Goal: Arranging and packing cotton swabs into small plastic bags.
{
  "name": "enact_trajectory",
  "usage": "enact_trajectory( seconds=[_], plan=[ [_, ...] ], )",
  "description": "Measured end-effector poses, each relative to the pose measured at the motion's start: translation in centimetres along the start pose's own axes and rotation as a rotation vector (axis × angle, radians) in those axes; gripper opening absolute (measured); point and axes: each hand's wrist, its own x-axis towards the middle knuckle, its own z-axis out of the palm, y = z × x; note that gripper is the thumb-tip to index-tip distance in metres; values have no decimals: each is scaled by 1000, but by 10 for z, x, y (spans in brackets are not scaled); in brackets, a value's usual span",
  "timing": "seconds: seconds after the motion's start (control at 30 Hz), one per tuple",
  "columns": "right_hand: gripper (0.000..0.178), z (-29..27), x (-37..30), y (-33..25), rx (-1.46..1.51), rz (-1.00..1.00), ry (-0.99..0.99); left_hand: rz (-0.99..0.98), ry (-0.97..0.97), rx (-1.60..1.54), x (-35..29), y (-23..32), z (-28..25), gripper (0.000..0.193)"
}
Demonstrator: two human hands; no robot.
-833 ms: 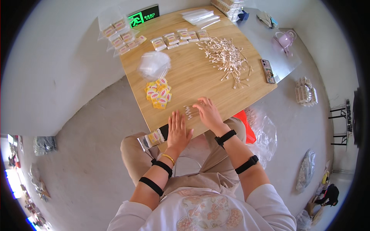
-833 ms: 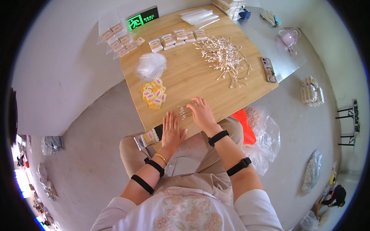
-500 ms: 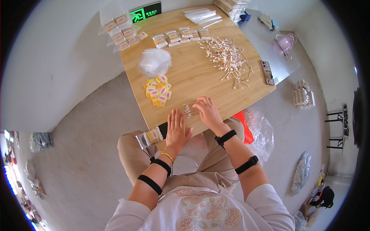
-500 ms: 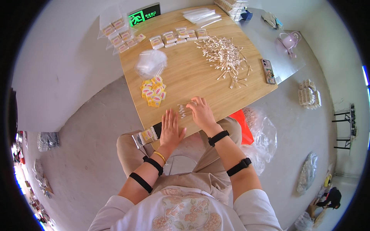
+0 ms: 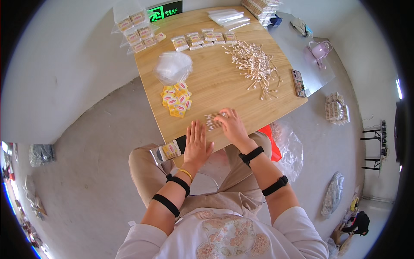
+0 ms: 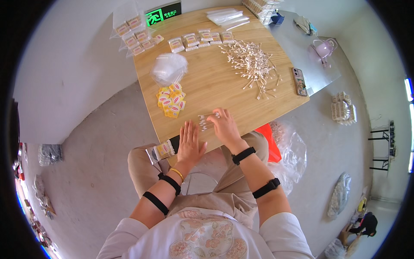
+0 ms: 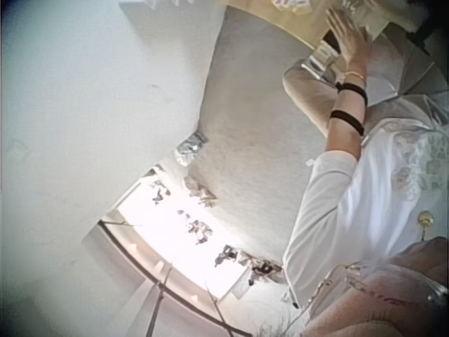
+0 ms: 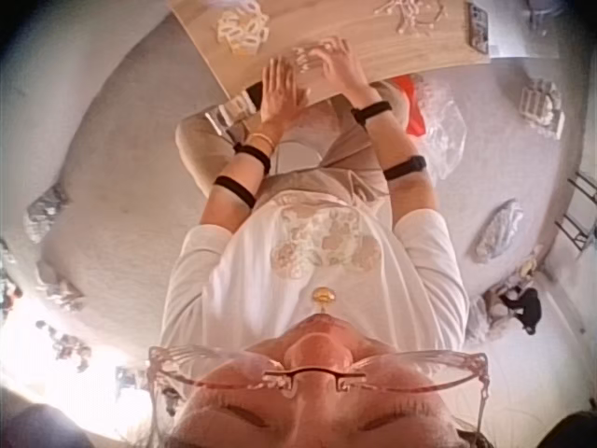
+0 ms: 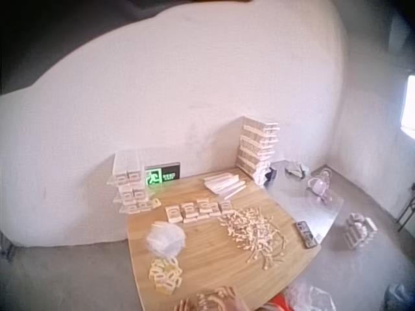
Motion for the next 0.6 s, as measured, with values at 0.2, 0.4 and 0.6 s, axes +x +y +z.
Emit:
enact_trajectory(
  seconds=[0.2,0.4,0.6],
  plan=[
    [27,4,-3,4,-14,-21,20,-2,-5,1,0,2,0,80],
    [27,2,-4,2,32,18,20,-3,-9,6,1,2,-1,79],
    [28,2,-9,2,27,-3,12,-1,0,3,0,1,-1,79]
  ],
)
